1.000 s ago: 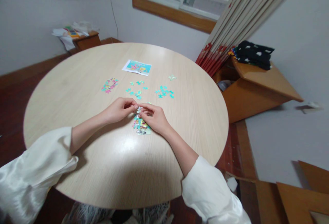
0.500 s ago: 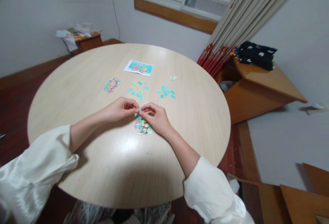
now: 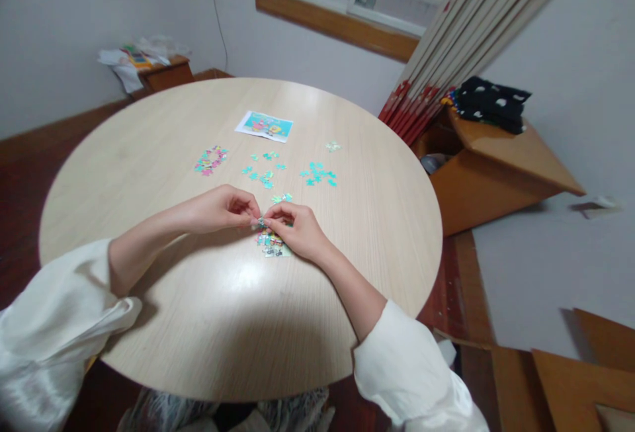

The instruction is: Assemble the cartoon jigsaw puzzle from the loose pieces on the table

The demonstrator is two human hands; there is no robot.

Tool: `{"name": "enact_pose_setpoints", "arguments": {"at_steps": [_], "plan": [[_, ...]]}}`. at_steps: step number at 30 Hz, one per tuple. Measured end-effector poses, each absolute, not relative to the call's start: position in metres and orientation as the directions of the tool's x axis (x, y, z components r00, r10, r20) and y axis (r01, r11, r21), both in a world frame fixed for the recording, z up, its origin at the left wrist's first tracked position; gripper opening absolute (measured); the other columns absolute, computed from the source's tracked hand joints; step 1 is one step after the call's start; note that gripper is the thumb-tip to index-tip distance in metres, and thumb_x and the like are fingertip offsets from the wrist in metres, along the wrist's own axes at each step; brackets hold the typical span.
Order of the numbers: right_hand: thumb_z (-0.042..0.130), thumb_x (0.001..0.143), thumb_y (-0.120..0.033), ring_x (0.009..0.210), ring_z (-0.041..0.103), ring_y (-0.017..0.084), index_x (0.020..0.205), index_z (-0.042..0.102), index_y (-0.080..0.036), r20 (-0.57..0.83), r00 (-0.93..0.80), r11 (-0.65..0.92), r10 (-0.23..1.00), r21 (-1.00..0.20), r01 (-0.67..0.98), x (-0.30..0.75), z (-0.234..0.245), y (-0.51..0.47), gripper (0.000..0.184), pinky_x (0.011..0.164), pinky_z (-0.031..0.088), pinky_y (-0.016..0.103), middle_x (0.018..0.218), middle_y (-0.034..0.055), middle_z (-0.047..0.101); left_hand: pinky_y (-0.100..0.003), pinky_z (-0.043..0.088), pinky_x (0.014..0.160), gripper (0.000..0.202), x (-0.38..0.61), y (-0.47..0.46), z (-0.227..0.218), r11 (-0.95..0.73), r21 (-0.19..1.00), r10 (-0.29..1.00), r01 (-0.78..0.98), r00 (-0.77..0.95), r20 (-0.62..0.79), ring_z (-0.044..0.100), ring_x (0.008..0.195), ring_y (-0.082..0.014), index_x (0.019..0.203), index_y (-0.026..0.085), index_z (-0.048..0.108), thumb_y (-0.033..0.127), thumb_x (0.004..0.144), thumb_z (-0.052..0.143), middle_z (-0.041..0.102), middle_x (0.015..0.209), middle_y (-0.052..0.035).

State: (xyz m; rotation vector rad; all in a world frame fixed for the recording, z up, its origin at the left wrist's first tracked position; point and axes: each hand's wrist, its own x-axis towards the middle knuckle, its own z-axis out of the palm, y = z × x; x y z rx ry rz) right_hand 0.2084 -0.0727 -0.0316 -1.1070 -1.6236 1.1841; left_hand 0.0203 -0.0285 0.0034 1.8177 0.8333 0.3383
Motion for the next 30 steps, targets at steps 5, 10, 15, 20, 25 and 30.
{"name": "enact_pose_setpoints", "arguments": {"at_steps": [5, 10, 15, 20, 25, 30], "plan": [[0.067, 0.076, -0.032, 0.067, 0.059, 0.012, 0.076, 0.066, -0.016, 0.119, -0.310, 0.190, 0.943, -0.959, 0.210, 0.209, -0.032, -0.073, 0.016, 0.064, 0.049, 0.026, 0.075, 0.0028, 0.066, -0.019, 0.034, 0.053, 0.018, 0.021, -0.031, 0.002, -0.123, 0.918, 0.665, 0.378, 0.718, -0.207, 0.053, 0.056, -0.0085, 0.078, 0.014, 0.056, 0.026, 0.068, 0.065, 0.061, 0.062, 0.0015], [0.066, 0.076, -0.033, 0.070, 0.061, 0.013, 0.080, 0.069, -0.016, 0.093, -0.336, 0.164, 0.937, -0.968, 0.188, 0.209, -0.033, -0.074, 0.018, 0.068, 0.050, 0.028, 0.078, 0.0035, 0.068, -0.019, 0.035, 0.050, 0.019, 0.023, -0.036, 0.003, -0.036, 0.918, 0.641, 0.396, 0.714, -0.283, 0.053, 0.051, -0.0087, 0.076, 0.017, 0.048, 0.019, 0.065, 0.063, 0.058, 0.054, 0.0050], [0.064, 0.077, -0.029, 0.072, 0.062, 0.013, 0.082, 0.070, -0.017, 0.083, -0.357, 0.155, 0.930, -0.972, 0.177, 0.209, -0.031, -0.075, 0.014, 0.070, 0.050, 0.028, 0.080, 0.0038, 0.068, -0.019, 0.036, 0.050, 0.016, 0.024, -0.038, 0.005, 0.007, 0.916, 0.641, 0.401, 0.701, -0.311, 0.056, 0.052, -0.0100, 0.074, 0.018, 0.045, 0.016, 0.066, 0.059, 0.059, 0.053, 0.0044], [0.063, 0.076, -0.025, 0.070, 0.059, 0.012, 0.081, 0.071, -0.016, 0.077, -0.384, 0.173, 0.920, -0.959, 0.222, 0.209, -0.027, -0.077, 0.013, 0.066, 0.047, 0.026, 0.081, 0.0042, 0.068, -0.019, 0.036, 0.048, 0.017, 0.025, -0.040, 0.006, 0.000, 0.909, 0.628, 0.417, 0.707, -0.325, 0.055, 0.050, -0.0101, 0.071, 0.019, 0.043, 0.016, 0.066, 0.059, 0.059, 0.051, 0.0043], [0.062, 0.076, -0.023, 0.065, 0.053, 0.010, 0.078, 0.071, -0.015, 0.097, -0.402, 0.224, 0.910, -0.933, 0.283, 0.208, -0.025, -0.078, 0.012, 0.063, 0.043, 0.025, 0.076, 0.0028, 0.066, -0.020, 0.037, 0.048, 0.019, 0.025, -0.042, 0.005, 0.007, 0.903, 0.595, 0.429, 0.724, -0.349, 0.054, 0.047, -0.0097, 0.072, 0.019, 0.042, 0.020, 0.068, 0.061, 0.058, 0.051, 0.0043], [0.062, 0.076, -0.023, 0.061, 0.046, 0.009, 0.077, 0.070, -0.015, 0.035, -0.469, 0.189, 0.883, -0.940, 0.284, 0.208, -0.024, -0.079, 0.011, 0.059, 0.039, 0.024, 0.071, 0.0009, 0.062, -0.021, 0.040, 0.047, 0.019, 0.025, -0.044, 0.005, 0.010, 0.873, 0.549, 0.487, 0.727, -0.412, 0.056, 0.048, -0.0111, 0.074, 0.019, 0.043, 0.024, 0.071, 0.061, 0.059, 0.053, 0.0029]]}}
